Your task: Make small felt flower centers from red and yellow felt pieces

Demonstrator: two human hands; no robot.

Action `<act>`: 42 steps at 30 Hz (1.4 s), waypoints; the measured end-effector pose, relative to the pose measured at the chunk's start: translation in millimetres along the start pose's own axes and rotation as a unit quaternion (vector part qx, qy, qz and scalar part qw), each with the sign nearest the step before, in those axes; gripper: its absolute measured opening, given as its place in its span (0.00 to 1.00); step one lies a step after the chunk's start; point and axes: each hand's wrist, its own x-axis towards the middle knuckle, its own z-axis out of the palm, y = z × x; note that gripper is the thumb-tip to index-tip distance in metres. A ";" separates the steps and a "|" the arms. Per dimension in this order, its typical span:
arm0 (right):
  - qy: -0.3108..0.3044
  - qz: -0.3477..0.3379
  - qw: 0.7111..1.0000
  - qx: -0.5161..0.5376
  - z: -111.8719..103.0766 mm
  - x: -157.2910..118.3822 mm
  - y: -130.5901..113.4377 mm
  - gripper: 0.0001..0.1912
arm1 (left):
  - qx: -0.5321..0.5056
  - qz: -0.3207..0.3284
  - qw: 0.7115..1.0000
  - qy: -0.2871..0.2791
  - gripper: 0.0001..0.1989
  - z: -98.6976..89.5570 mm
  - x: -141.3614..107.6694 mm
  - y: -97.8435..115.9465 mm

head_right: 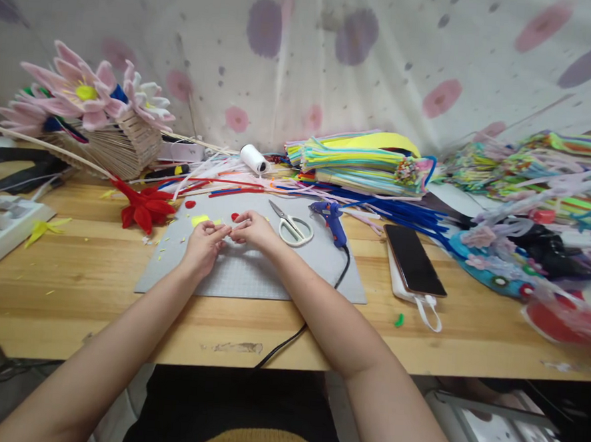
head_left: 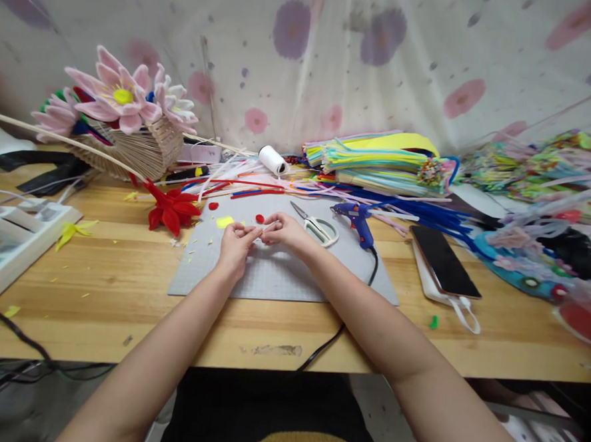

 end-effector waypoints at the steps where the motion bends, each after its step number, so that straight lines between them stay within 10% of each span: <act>1: 0.004 0.001 1.000 -0.002 -0.7 -0.7 -0.8 0.17 | 0.005 -0.003 1.000 0.002 0.25 0.6 -0.9 0.9; 27: 0.004 0.050 0.998 -0.047 -3.9 -4.7 3.4 0.19 | 0.123 0.008 0.992 0.000 0.26 -3.3 4.3 -0.8; 32: 0.015 0.060 0.988 -0.141 -13.9 -2.5 -0.9 0.21 | 0.257 0.232 0.938 0.011 0.20 -12.9 6.5 3.6; 37: 0.015 0.059 0.977 -0.204 -16.8 -5.2 -7.5 0.23 | 0.414 0.361 0.827 -0.121 0.17 -15.5 1.7 4.9; 42: -0.010 0.061 0.985 -0.163 -16.1 -9.3 -11.5 0.23 | 0.368 0.312 0.864 -0.144 0.17 -10.1 -1.7 4.6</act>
